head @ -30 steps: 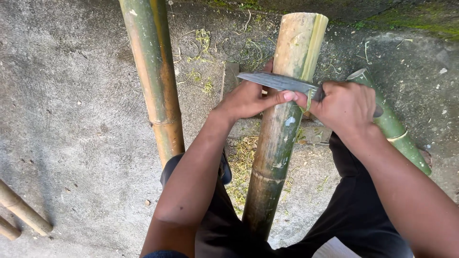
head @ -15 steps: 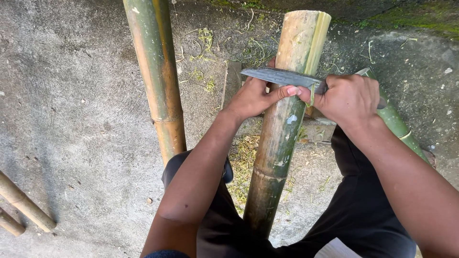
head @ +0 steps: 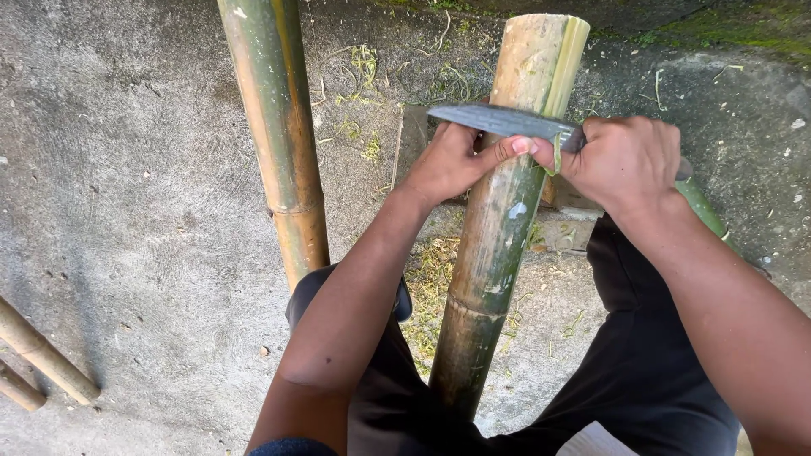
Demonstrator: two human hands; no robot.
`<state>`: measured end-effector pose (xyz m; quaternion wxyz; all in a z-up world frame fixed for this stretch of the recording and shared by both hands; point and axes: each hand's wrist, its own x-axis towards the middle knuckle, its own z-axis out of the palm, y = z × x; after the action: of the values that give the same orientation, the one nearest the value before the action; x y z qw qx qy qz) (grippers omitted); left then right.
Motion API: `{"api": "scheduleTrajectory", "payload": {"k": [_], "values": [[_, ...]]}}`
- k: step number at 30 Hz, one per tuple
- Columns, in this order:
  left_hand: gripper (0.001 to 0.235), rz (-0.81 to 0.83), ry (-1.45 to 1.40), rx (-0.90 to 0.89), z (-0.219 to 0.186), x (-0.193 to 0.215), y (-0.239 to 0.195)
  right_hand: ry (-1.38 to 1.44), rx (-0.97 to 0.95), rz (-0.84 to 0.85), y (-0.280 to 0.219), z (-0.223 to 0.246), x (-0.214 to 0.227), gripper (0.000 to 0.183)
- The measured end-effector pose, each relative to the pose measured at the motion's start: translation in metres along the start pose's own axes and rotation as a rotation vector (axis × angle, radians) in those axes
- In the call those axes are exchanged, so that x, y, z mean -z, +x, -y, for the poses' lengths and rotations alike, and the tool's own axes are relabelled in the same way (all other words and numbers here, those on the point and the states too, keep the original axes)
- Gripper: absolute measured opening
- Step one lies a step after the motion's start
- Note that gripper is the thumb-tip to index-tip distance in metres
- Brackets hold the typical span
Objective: Peeling or scraping a thin strip from a bamboo stalk using a large knife.
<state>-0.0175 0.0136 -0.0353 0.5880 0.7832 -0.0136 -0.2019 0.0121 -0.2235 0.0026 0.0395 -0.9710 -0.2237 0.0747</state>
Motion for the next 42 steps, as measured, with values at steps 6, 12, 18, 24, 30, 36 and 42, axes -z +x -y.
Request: {"api": "scheduleTrajectory", "payload": {"k": [6,12,18,24,30,36,42], "values": [[0.097,0.008,0.087,0.194,-0.001,0.002,0.013,-0.023,-0.034,0.049,0.014,-0.006,0.001,0.096],[0.093,0.003,0.099,0.224,-0.01,0.007,0.017,0.018,0.003,-0.032,0.018,-0.011,0.001,0.091],[0.088,-0.004,0.057,0.23,-0.004,0.004,0.029,-0.008,-0.034,0.031,0.026,-0.015,0.003,0.095],[0.084,0.003,0.086,0.311,-0.01,0.007,0.037,-0.037,-0.032,0.029,0.036,-0.025,-0.001,0.096],[0.086,-0.078,-0.003,0.298,-0.008,0.006,0.05,-0.097,0.023,-0.055,0.049,-0.036,-0.004,0.087],[0.086,-0.177,-0.041,0.314,-0.014,0.004,0.06,-0.095,0.015,-0.088,0.061,-0.032,0.012,0.087],[0.085,-0.227,-0.019,0.343,-0.018,0.005,0.065,-0.136,0.113,-0.235,0.069,-0.04,0.011,0.082]]}}
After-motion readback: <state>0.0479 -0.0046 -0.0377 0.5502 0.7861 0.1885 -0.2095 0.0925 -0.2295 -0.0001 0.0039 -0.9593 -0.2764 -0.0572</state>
